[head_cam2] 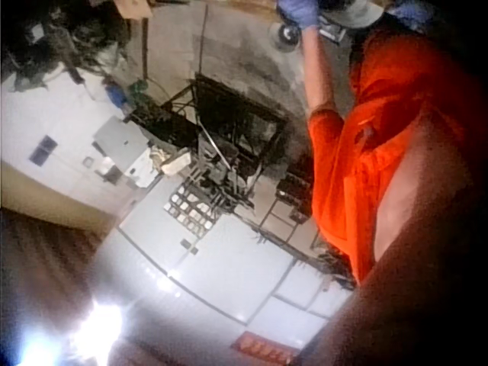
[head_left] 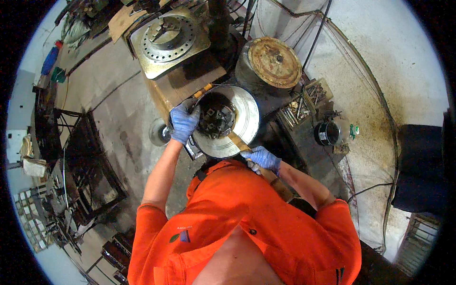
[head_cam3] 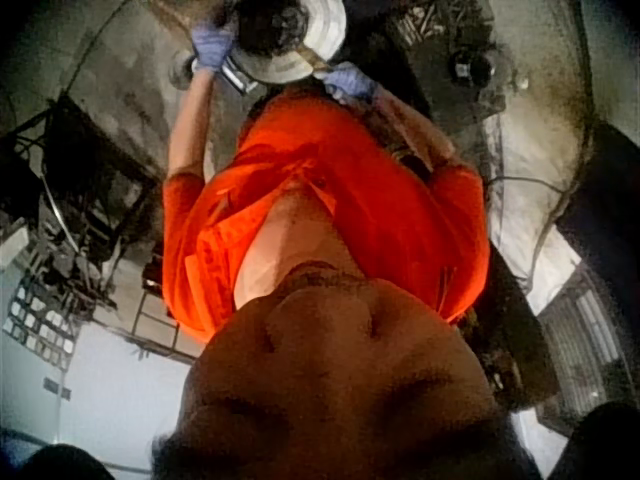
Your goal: The person picks up metal parts from a container by hand and places them into a machine, then uses a wooden-handled ladle to scoop parts out and move them between containers.
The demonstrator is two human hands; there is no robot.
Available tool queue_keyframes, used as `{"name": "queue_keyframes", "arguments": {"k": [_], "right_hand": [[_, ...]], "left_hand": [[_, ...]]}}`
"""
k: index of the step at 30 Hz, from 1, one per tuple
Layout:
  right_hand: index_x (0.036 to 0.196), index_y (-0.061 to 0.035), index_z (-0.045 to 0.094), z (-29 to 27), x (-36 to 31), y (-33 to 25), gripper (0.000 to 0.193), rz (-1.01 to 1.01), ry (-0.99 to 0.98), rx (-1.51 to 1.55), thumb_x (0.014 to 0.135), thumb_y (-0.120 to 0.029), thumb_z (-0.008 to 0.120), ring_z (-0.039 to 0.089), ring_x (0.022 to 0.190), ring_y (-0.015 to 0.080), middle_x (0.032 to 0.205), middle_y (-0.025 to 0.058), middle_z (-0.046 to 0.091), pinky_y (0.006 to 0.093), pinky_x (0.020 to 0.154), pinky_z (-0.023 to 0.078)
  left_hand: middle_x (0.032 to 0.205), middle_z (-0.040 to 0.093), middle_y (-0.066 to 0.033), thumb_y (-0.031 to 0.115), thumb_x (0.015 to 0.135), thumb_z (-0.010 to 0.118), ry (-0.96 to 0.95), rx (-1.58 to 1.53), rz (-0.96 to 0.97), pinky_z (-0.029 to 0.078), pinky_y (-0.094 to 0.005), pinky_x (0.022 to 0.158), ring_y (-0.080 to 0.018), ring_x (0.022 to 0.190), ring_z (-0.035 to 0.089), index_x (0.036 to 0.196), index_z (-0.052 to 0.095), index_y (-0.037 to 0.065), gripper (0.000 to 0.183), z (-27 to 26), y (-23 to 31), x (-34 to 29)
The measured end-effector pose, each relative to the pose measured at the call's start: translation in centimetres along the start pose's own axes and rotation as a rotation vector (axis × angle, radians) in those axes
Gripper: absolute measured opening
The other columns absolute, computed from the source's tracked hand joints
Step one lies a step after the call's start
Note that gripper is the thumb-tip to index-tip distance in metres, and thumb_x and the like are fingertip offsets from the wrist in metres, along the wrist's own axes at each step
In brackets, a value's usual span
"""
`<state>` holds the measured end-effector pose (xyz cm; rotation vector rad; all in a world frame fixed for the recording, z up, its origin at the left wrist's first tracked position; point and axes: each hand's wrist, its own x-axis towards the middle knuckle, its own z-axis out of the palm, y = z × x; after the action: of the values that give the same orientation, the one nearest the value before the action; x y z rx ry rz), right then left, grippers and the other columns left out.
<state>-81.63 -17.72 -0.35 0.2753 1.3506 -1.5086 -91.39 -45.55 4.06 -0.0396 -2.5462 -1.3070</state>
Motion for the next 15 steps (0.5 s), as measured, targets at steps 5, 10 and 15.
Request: {"name": "queue_keyframes", "arguments": {"k": [5, 10, 15], "right_hand": [[0.068, -0.0128, 0.045, -1.6, -0.3, -1.0, 0.037, 0.146, -0.267, 0.347, 0.084, -0.043, 0.058, 0.035, 0.039, 0.0061, 0.055, -0.0031, 0.042, 0.0229, 0.036, 0.03], [0.068, -0.0059, 0.051, -4.7, -0.4, -3.3, 0.044, 0.064, -0.048, -0.038, 0.082, -0.047, 0.059, 0.045, 0.038, 0.0111, 0.056, 0.0039, 0.049, 0.0271, 0.034, 0.038], [0.065, -0.0019, 0.055, -5.0, -0.1, -4.5, 0.051, 0.027, 0.069, -0.273, 0.079, -0.05, 0.061, 0.052, 0.042, 0.0154, 0.054, 0.0074, 0.053, 0.0308, 0.037, 0.045]], "left_hand": [[0.078, 0.064, -0.0194, 0.012, 0.072, 0.063, -0.001, 0.081, 0.001, 0.05, -0.0334, 0.067, -0.0279, 0.072, 0.065, 0.091, 0.065, 0.0, 0.022, 0.3, -0.4, 0.4], [0.078, 0.064, -0.0193, 0.011, 0.073, 0.062, 0.007, 0.098, 0.024, 0.05, -0.0333, 0.066, -0.0264, 0.072, 0.065, 0.091, 0.065, 0.0, 0.021, 0.1, 0.0, 0.3], [0.079, 0.065, -0.0191, 0.01, 0.074, 0.062, -0.015, 0.079, 0.006, 0.05, -0.0315, 0.066, -0.0231, 0.072, 0.066, 0.092, 0.065, 0.0, 0.02, 0.2, 2.3, 0.3]]}}
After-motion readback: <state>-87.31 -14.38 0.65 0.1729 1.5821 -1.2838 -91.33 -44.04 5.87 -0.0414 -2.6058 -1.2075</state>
